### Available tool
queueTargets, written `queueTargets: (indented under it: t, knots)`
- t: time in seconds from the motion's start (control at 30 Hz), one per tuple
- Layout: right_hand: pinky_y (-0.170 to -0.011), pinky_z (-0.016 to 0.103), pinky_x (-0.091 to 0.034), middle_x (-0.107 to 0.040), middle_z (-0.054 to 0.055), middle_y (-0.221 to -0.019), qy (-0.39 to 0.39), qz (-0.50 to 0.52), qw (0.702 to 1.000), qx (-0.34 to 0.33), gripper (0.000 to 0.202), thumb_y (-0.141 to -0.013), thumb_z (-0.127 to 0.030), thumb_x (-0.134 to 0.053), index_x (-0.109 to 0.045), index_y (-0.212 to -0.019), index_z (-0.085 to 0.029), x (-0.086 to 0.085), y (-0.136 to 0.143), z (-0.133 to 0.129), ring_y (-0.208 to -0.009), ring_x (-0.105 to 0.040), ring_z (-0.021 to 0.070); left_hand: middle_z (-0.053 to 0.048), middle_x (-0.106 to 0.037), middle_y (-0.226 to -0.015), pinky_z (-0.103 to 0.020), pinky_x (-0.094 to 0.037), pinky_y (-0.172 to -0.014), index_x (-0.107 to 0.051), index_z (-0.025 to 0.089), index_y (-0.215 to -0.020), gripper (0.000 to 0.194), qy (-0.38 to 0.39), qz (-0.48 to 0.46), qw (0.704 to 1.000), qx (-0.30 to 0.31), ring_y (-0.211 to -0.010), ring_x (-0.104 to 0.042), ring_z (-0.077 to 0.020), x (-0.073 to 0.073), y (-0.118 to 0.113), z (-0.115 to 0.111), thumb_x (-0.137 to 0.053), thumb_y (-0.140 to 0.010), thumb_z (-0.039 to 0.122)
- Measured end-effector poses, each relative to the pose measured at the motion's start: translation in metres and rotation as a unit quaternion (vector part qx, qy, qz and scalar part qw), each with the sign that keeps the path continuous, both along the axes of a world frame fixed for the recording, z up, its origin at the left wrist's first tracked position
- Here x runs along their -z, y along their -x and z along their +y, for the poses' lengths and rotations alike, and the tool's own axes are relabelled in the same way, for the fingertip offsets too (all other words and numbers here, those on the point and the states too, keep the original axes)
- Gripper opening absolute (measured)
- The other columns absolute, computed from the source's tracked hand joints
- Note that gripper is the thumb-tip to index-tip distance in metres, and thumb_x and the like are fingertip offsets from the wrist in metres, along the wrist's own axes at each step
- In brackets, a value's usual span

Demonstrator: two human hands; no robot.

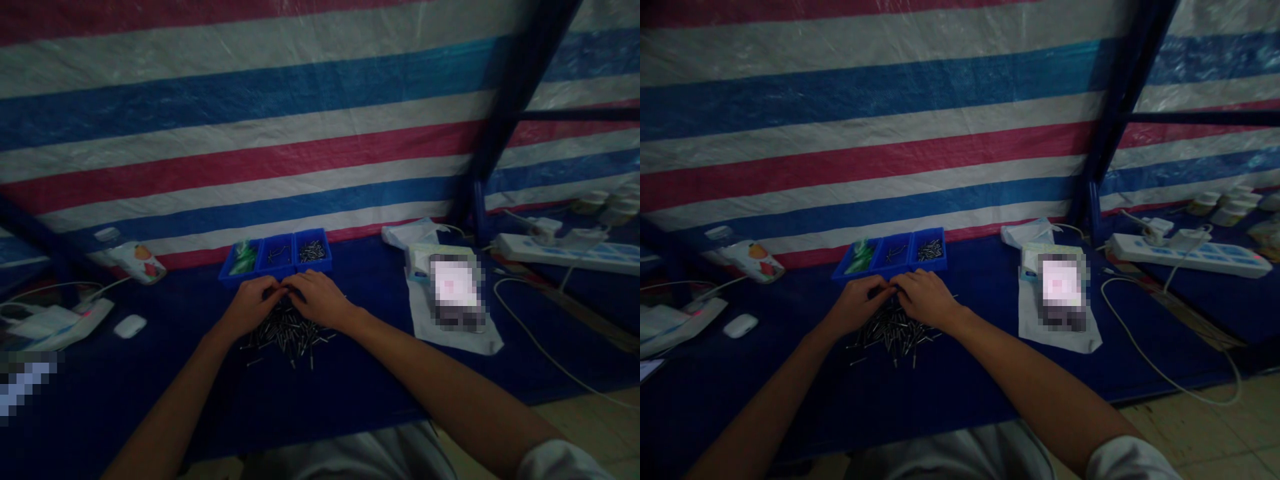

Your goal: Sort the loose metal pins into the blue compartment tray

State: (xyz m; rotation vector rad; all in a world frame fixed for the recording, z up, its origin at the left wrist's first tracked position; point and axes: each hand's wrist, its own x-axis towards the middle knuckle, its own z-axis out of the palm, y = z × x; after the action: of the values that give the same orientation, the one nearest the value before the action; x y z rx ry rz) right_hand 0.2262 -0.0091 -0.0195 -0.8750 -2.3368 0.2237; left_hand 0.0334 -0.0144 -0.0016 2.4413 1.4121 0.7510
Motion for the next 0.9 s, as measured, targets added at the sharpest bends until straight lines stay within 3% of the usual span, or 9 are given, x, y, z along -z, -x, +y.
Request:
queueTargets:
  t: [0.2, 0.6, 0.77, 0.9]
  knots:
    - [-0.079, 0.031, -0.041, -0.067, 0.006, -0.098, 0.023, -0.017, 0.999, 0.014, 0.029, -0.090, -0.014, -0.047, -0.058, -0.117, -0.019, -0.001, 0.001, -0.001, -0.087, -0.056, 0.0179, 0.000, -0.062, -0.067, -0.027, -0.038, -0.059, -0.062, 0.017, -0.072, 0.030, -0.024, 0.003, 1.000, -0.003, -0.062, -0.055, -0.0154, -0.002, 0.001, 0.001, -0.051, -0.092, 0.037]
    - [-0.093, 0.036, -0.044, -0.065, 0.009, -0.115, 0.042, 0.045, 0.998, -0.027, 0.042, -0.086, -0.006, -0.045, -0.055, -0.126, -0.016, 0.002, -0.002, 0.005, -0.103, -0.058, 0.0176, 0.000, -0.062, -0.070, -0.027, -0.039, -0.059, -0.062, 0.017, -0.078, 0.023, -0.035, -0.003, 0.999, -0.001, -0.062, -0.054, -0.0147, -0.001, 0.001, 0.001, -0.051, -0.092, 0.031]
    - [-0.089, 0.034, -0.047, -0.069, 0.007, -0.109, 0.080, 0.125, 0.989, -0.017, 0.038, -0.086, -0.008, -0.047, -0.060, -0.120, -0.018, 0.001, -0.004, 0.010, -0.099, -0.063, 0.0158, -0.002, -0.065, -0.077, -0.028, -0.042, -0.064, -0.064, 0.018, -0.083, 0.022, -0.038, 0.021, 0.999, 0.014, -0.068, -0.058, -0.0161, 0.003, 0.003, 0.003, -0.050, -0.093, 0.032]
    - [-0.081, 0.032, -0.051, -0.073, 0.004, -0.096, 0.161, 0.235, 0.958, 0.009, 0.026, -0.087, -0.015, -0.052, -0.065, -0.109, -0.019, -0.005, -0.004, 0.012, -0.087, -0.068, 0.0144, -0.002, -0.066, -0.082, -0.030, -0.044, -0.068, -0.064, 0.019, -0.087, 0.019, -0.033, 0.031, 0.999, 0.018, -0.072, -0.060, -0.0169, 0.004, 0.004, 0.004, -0.051, -0.093, 0.030]
